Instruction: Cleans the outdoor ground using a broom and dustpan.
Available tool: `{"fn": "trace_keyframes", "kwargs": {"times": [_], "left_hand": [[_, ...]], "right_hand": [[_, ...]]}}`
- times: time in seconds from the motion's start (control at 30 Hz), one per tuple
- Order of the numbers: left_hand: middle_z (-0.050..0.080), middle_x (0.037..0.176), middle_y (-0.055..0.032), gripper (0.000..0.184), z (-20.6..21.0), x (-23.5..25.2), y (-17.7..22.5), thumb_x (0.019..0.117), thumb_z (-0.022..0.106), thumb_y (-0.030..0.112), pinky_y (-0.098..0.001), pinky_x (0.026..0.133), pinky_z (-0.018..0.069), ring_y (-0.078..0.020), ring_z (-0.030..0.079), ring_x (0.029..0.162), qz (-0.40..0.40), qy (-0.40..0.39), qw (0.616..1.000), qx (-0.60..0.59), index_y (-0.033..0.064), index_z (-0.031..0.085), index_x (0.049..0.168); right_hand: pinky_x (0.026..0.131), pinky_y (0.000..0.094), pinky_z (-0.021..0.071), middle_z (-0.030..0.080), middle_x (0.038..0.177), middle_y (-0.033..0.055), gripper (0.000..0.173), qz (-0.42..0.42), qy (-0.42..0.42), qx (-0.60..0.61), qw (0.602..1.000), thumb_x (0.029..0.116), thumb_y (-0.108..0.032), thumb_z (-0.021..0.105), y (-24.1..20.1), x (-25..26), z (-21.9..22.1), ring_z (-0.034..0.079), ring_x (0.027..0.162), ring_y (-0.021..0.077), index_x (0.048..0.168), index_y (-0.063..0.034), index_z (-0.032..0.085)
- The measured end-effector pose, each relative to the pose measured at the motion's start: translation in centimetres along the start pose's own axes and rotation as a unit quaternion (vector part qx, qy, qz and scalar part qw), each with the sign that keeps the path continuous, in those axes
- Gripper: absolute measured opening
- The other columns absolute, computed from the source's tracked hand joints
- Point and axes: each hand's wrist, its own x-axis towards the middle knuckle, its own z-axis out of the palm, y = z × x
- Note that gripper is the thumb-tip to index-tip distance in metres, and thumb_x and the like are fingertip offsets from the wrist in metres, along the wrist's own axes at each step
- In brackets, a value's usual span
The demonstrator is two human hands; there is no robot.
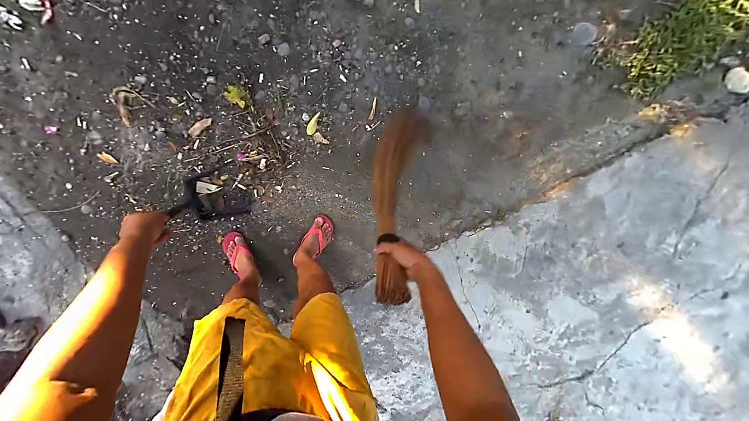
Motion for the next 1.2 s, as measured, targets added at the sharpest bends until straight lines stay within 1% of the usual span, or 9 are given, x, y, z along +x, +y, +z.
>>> {"fn": "trace_keyframes", "kwargs": {"times": [0.1, 0.27, 0.4, 0.53, 0.67, 0.8, 0.97, 1.1, 1.2], "left_hand": [[0.058, 0.122, -0.0221, 0.037, 0.2, 0.2, -0.5, 0.1007, 0.056, 0.013, -0.038, 0.081, 0.0559, -0.0241, 0.063, 0.093, -0.007, -0.005, 0.999, -0.031, -0.004, 0.054, 0.133], [0.059, 0.117, -0.0189, 0.035, 0.1, 0.7, -0.9, 0.1047, 0.055, 0.021, -0.0385, 0.079, 0.053, -0.0224, 0.06, 0.088, 0.0, -0.025, 0.996, -0.081, -0.0025, 0.056, 0.131], [0.059, 0.124, -0.0199, 0.036, -1.1, 1.6, -3.0, 0.1023, 0.057, 0.017, -0.0383, 0.084, 0.0548, -0.0237, 0.062, 0.096, -0.004, -0.02, 0.99, -0.138, -0.0024, 0.056, 0.132], [0.061, 0.119, -0.0208, 0.035, -3.0, 1.4, -5.6, 0.0986, 0.061, 0.012, -0.0388, 0.081, 0.0566, -0.0237, 0.064, 0.092, -0.005, -0.001, 0.983, -0.182, -0.0057, 0.057, 0.128], [0.061, 0.107, -0.017, 0.03, -4.3, 2.7, -7.4, 0.0997, 0.059, 0.012, -0.0349, 0.071, 0.0544, -0.0194, 0.059, 0.078, -0.024, -0.001, 0.982, -0.185, -0.0033, 0.058, 0.126], [0.057, 0.128, -0.0245, 0.04, -6.2, 4.1, -7.6, 0.1021, 0.053, 0.014, -0.0413, 0.083, 0.0573, -0.0277, 0.064, 0.098, -0.039, -0.042, 0.982, -0.18, -0.0055, 0.051, 0.137], [0.052, 0.131, -0.0223, 0.042, -9.6, 4.9, -8.6, 0.1034, 0.047, 0.013, -0.0401, 0.081, 0.0568, -0.0277, 0.062, 0.101, -0.066, -0.145, 0.96, -0.232, 0.0022, 0.043, 0.144], [0.051, 0.134, -0.0225, 0.041, -9.6, 5.7, -10.4, 0.1041, 0.045, 0.011, -0.0437, 0.085, 0.0563, -0.0298, 0.061, 0.106, -0.047, -0.192, 0.951, -0.238, 0.001, 0.043, 0.143], [0.054, 0.131, -0.024, 0.04, -9.4, 5.0, -11.1, 0.1037, 0.044, 0.01, -0.0444, 0.083, 0.0581, -0.03, 0.063, 0.103, -0.042, -0.214, 0.952, -0.214, -0.0008, 0.044, 0.142]], "right_hand": [[0.074, 0.043, 0.0596, 0.062, 0.107, 0.0182, 0.064, 0.013, -0.098, -0.08, 0.992, 0.0929, -0.013, 0.069, 0.0, -4.0, 2.7, 0.067, 0.081, 0.0255, 0.147, -0.0062, 0.036], [0.069, 0.0434, 0.0597, 0.062, 0.107, 0.0186, 0.073, -0.037, -0.095, -0.162, 0.982, 0.0857, -0.01, 0.073, -3.5, -9.9, 0.2, 0.066, 0.077, 0.0258, 0.149, -0.0098, 0.038], [0.08, 0.0537, 0.0579, 0.062, 0.119, 0.0265, 0.072, -0.109, -0.004, -0.192, 0.975, 0.0885, -0.013, 0.075, -9.1, -5.6, 2.6, 0.067, 0.092, 0.0358, 0.149, -0.0049, 0.037], [0.098, 0.0605, 0.0503, 0.058, 0.133, 0.0291, 0.089, -0.112, 0.068, -0.272, 0.953, 0.0802, -0.018, 0.082, -14.2, 0.8, 10.1, 0.061, 0.118, 0.0416, 0.153, -0.0031, 0.034], [0.095, 0.0593, 0.0516, 0.063, 0.122, 0.0274, 0.077, -0.05, 0.0, -0.43, 0.901, 0.0777, -0.021, 0.083, -10.2, 0.7, 18.5, 0.064, 0.11, 0.0387, 0.141, 0.0046, 0.048], [0.083, 0.0483, 0.0583, 0.062, 0.118, 0.0217, 0.067, -0.013, -0.125, -0.345, 0.93, 0.0903, -0.017, 0.074, -2.5, -5.7, 18.3, 0.067, 0.094, 0.0288, 0.146, -0.0027, 0.041], [0.066, 0.0421, 0.0616, 0.065, 0.095, 0.0156, 0.069, -0.022, -0.049, -0.159, 0.986, 0.0865, -0.014, 0.07, 3.8, -13.1, 17.4, 0.068, 0.07, 0.0247, 0.146, -0.0071, 0.036], [0.07, 0.0387, 0.0602, 0.063, 0.092, 0.013, 0.043, -0.023, 0.017, -0.111, 0.993, 0.0993, -0.016, 0.061, 2.3, -11.7, 23.8, 0.066, 0.072, 0.0209, 0.137, -0.0019, 0.045], [0.069, 0.035, 0.0587, 0.064, 0.086, 0.0093, 0.029, 0.02, -0.034, -0.091, 0.995, 0.1011, -0.018, 0.058, 2.8, -8.1, 30.4, 0.065, 0.07, 0.0172, 0.124, -0.0016, 0.054]]}}
